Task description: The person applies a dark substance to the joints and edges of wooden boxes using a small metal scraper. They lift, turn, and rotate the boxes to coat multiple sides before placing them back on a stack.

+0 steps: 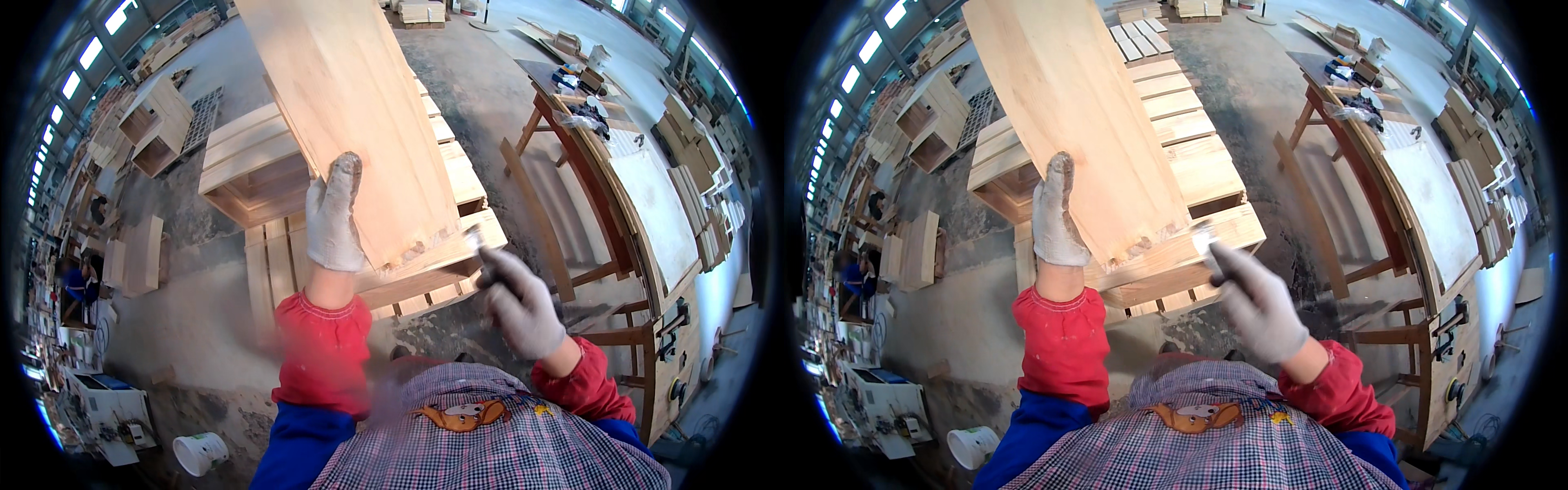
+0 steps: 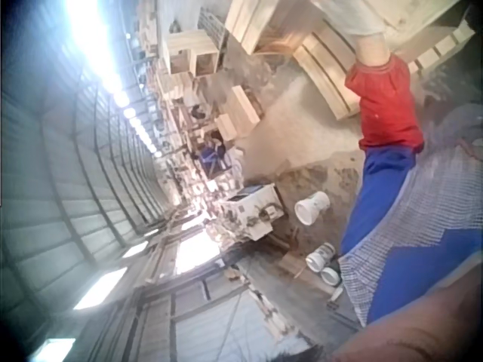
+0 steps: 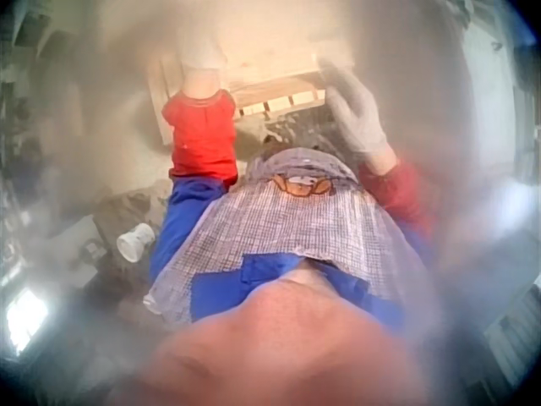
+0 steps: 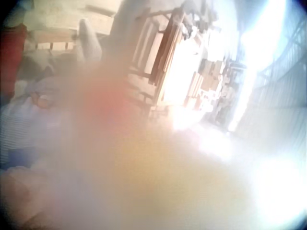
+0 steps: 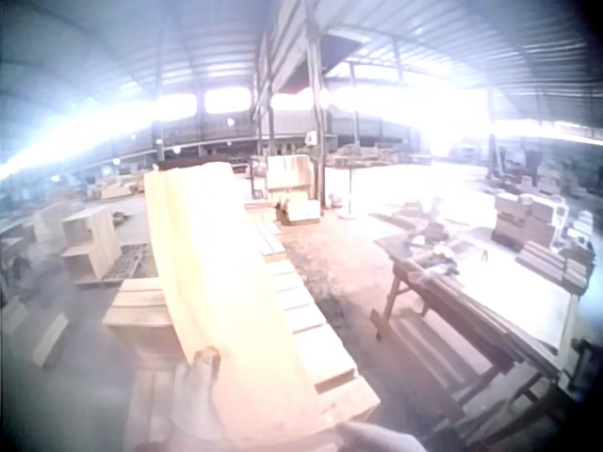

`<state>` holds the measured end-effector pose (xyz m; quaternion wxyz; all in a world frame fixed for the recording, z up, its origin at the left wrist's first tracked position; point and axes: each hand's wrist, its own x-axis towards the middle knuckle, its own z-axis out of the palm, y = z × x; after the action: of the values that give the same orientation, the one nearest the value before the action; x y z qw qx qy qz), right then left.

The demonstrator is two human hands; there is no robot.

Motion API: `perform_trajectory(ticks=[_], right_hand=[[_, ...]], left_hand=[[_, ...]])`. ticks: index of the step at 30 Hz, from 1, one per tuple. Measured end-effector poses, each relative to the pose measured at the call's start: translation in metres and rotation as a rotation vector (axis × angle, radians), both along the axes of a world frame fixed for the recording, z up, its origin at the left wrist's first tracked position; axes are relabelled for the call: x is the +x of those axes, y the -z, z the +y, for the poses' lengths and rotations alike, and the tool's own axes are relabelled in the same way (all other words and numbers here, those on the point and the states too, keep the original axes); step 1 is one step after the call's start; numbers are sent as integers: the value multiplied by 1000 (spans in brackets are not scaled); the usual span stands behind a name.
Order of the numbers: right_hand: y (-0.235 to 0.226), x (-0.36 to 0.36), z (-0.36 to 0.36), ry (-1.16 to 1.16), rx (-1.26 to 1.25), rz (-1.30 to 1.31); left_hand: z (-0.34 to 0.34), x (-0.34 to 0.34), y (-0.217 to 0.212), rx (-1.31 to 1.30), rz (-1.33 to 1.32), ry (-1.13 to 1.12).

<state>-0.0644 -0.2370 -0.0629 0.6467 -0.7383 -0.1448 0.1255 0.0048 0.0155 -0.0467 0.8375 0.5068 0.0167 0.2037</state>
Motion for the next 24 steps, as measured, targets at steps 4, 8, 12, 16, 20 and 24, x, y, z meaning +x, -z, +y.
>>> perform_trajectory(ticks=[4, 8, 12, 16, 20, 24], right_hand=[[-24, -14, 36, -276, -336, -595], [-30, -17, 54, -286, -450, -568], [-30, -18, 62, -263, -528, -580], [-24, -18, 64, -251, -555, -658], [-35, -19, 63, -289, -607, -626], [-40, -17, 63, -276, -594, -632]], left_hand=[[-3, 0, -11, -124, -15, 98], [-4, -1, -16, -85, -11, 84], [-10, -1, -20, -43, -45, 2], [-9, -4, -26, 1, -11, 85], [-3, -4, -23, 78, 3, 116], [-6, 0, -22, 59, 24, 91]])
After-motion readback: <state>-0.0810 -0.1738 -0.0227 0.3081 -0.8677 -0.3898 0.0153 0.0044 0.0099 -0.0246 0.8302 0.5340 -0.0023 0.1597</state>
